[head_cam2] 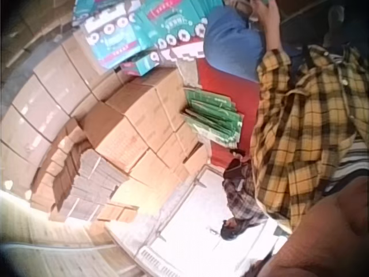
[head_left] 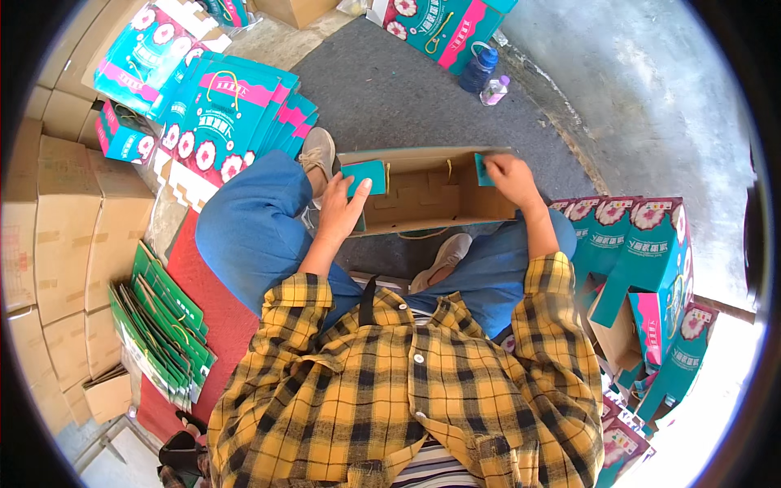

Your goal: The person assembles cardboard packaging boxes by picking flattened cartons from a stack, folding and tucking their flaps into shape by hand, and stacking the assembled boxes.

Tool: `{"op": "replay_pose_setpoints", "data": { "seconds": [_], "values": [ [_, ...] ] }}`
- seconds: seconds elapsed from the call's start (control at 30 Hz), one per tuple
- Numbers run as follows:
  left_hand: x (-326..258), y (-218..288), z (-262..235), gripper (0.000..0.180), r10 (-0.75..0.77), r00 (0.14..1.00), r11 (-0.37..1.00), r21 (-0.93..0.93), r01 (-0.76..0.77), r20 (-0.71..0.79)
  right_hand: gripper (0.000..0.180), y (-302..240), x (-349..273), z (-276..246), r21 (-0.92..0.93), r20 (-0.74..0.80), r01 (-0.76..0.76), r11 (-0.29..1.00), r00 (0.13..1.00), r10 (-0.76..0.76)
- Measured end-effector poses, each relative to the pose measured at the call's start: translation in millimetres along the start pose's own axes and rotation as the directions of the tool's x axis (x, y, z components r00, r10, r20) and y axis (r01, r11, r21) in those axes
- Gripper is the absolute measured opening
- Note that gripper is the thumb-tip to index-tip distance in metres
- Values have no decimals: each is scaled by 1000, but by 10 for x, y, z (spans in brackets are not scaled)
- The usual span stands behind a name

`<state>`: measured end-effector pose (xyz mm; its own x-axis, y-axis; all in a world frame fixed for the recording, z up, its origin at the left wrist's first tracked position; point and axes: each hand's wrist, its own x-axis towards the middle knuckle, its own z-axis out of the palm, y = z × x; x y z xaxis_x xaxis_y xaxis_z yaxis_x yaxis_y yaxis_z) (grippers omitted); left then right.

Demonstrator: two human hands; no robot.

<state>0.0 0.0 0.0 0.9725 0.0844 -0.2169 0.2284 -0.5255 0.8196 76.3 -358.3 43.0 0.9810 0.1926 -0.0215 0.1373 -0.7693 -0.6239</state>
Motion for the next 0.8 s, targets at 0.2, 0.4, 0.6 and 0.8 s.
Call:
{"op": "replay_pose_setpoints", "data": {
  "seconds": [0.2,0.4,0.6,0.8],
  "values": [
    [-60,103,-17,77,113,992,959,253,-124,58,27,-330,-20,287,-565,391,240,789,921,-1],
    [-33,171,-29,73,81,984,939,317,-129,160,73,-11,64,101,-27,222,-227,973,948,228],
    [-22,124,-8,70,102,983,949,281,-142,151,103,49,201,-62,256,327,-544,799,826,458],
    [-81,70,-34,66,110,982,967,214,-142,153,107,128,182,-90,464,354,-653,599,756,550]
  ]
}}
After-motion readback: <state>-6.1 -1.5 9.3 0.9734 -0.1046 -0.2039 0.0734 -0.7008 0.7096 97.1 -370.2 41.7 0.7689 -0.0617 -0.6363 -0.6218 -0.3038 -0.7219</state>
